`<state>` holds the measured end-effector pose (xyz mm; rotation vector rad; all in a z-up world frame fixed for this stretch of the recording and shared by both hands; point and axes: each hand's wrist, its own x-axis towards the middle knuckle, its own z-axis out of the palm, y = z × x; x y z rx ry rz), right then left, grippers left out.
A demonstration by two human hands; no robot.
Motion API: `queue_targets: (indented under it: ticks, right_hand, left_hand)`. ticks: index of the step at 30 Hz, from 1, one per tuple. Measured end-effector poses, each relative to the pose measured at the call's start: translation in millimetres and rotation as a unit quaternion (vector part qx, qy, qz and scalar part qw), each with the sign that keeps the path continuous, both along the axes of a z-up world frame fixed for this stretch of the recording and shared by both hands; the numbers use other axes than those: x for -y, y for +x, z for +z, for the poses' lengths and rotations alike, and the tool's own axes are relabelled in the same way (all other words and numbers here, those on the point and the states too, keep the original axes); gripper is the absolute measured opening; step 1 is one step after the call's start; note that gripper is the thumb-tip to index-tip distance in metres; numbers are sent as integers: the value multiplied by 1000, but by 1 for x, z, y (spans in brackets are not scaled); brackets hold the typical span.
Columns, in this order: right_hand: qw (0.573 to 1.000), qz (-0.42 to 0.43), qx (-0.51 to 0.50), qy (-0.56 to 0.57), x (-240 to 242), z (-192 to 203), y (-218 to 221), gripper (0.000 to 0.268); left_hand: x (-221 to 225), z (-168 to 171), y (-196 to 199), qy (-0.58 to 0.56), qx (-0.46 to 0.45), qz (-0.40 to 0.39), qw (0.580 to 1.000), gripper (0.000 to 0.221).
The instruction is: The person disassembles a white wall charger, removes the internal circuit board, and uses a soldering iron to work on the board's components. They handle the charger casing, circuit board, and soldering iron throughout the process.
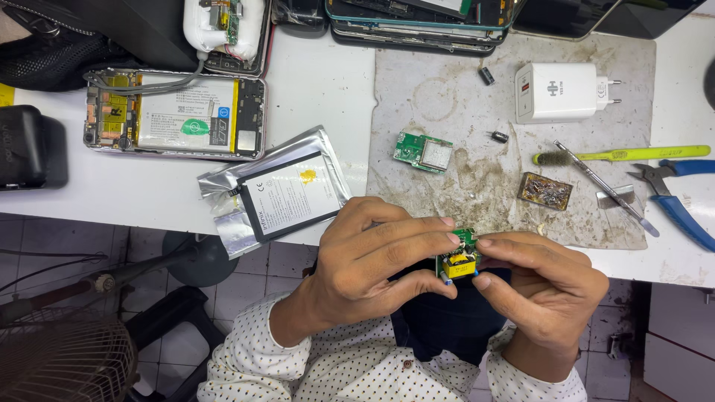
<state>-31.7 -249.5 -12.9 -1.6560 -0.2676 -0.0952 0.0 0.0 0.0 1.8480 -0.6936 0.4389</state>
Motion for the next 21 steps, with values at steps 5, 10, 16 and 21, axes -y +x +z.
queue_targets:
  ticks: [5, 10, 16, 21]
  right_hand:
    - [1000, -4, 9, 6, -4, -4, 1, 40]
    - [999, 1, 31, 9, -8, -5, 4, 39]
    - [998, -1, 62, -29, -9, -5, 5, 39]
    - [997, 0, 76, -17, -9, -6, 6, 37]
  left_hand:
    - [1, -3, -1, -8, -1, -1, 1000, 48]
    - [5, -6, -1, -22, 9, 9, 1000, 41]
    - [9, -8, -2, -27, 18, 23, 999, 38]
    - [10, -8, -2, -28, 32, 21, 999, 32]
